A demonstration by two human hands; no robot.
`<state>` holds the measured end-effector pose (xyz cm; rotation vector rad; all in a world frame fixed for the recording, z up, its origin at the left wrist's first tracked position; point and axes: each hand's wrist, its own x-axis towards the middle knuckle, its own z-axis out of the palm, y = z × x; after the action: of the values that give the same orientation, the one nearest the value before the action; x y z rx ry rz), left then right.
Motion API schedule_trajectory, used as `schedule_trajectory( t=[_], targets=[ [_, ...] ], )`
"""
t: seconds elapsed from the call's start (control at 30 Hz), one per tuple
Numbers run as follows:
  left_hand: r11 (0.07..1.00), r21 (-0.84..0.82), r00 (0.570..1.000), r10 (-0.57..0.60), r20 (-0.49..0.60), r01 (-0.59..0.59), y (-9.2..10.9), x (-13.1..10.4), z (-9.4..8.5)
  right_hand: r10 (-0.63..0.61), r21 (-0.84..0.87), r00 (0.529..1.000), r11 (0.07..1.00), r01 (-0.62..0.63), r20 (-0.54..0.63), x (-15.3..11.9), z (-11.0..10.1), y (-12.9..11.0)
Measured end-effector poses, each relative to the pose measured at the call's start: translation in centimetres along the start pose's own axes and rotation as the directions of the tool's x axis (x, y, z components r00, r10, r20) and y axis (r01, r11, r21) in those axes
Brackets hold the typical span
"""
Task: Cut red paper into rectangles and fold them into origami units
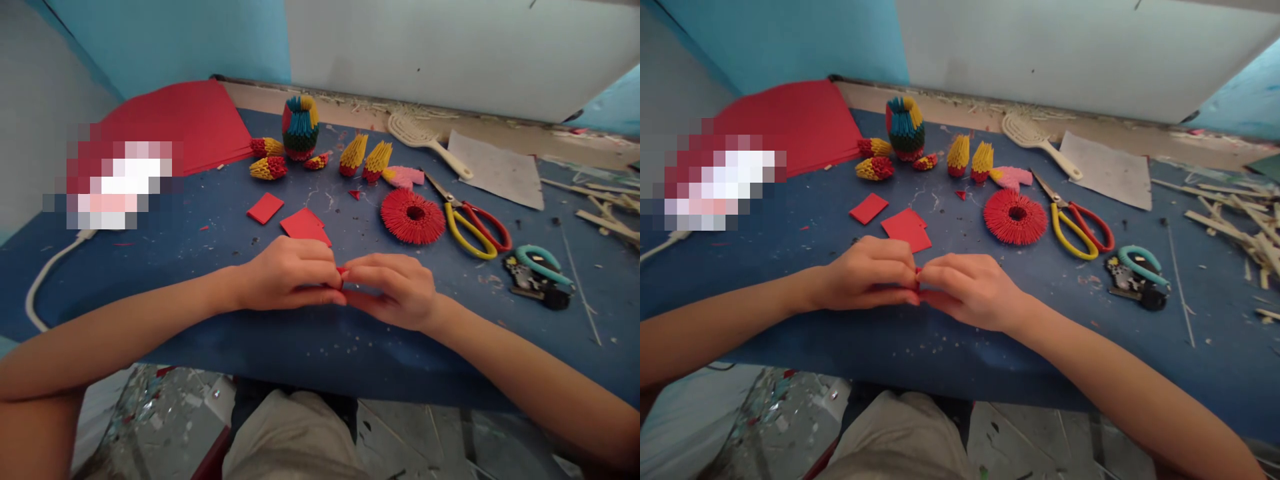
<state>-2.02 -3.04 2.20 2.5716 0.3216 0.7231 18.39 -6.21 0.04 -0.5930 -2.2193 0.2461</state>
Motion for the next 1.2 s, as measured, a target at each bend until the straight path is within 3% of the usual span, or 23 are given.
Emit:
schedule_trajectory(
  t=[0.13, 0.23, 0.4, 0.6, 0.73, 0.93, 1.03, 1.2],
  targets=[
    [0.998, 0.015, 0.998, 0.062, 0.016, -0.062, 0.3, 0.0, -0.2, -0.036, 0.054, 0.999, 0.998, 0.037, -0.009, 0.0, -0.1, -0.5],
    [0.999, 0.005, 0.998, 0.043, -0.040, -0.042, 0.4, 0.1, -0.3, 0.051, 0.070, 0.998, 0.996, -0.048, -0.042, 0.2, -0.1, -0.9],
    [0.995, -0.058, 0.994, -0.080, -0.072, 0.076, 0.6, 0.0, -0.3, 0.291, 0.011, 0.952, 0.956, -0.292, -0.094, 0.6, -0.3, -1.2],
    [0.913, -0.151, 0.921, -0.388, -0.042, 0.378, 0.7, 0.0, 0.0, 0.309, -0.005, 0.950, 0.951, -0.310, -0.046, 0.7, -0.4, -0.9],
    [0.880, -0.153, 0.892, -0.451, 0.031, 0.450, 0.6, 0.2, 0.2, 0.316, -0.035, 0.949, 0.948, -0.317, -0.019, 0.6, -0.3, -0.9],
    [0.837, -0.177, 0.854, -0.516, 0.061, 0.518, 0.9, 0.3, 0.2, 0.443, 0.006, 0.895, 0.896, -0.444, -0.056, 0.9, -0.1, -1.2],
    [0.783, -0.267, 0.819, -0.572, 0.048, 0.563, 1.1, 0.5, 0.3, 0.408, -0.020, 0.910, 0.912, -0.410, -0.075, 0.8, 0.0, -1.3],
    [0.683, -0.453, 0.767, -0.641, 0.004, 0.573, 1.2, 0.6, 0.5, 0.241, -0.121, 0.963, 0.959, -0.254, -0.119, 0.5, -0.3, -1.5]
  ],
)
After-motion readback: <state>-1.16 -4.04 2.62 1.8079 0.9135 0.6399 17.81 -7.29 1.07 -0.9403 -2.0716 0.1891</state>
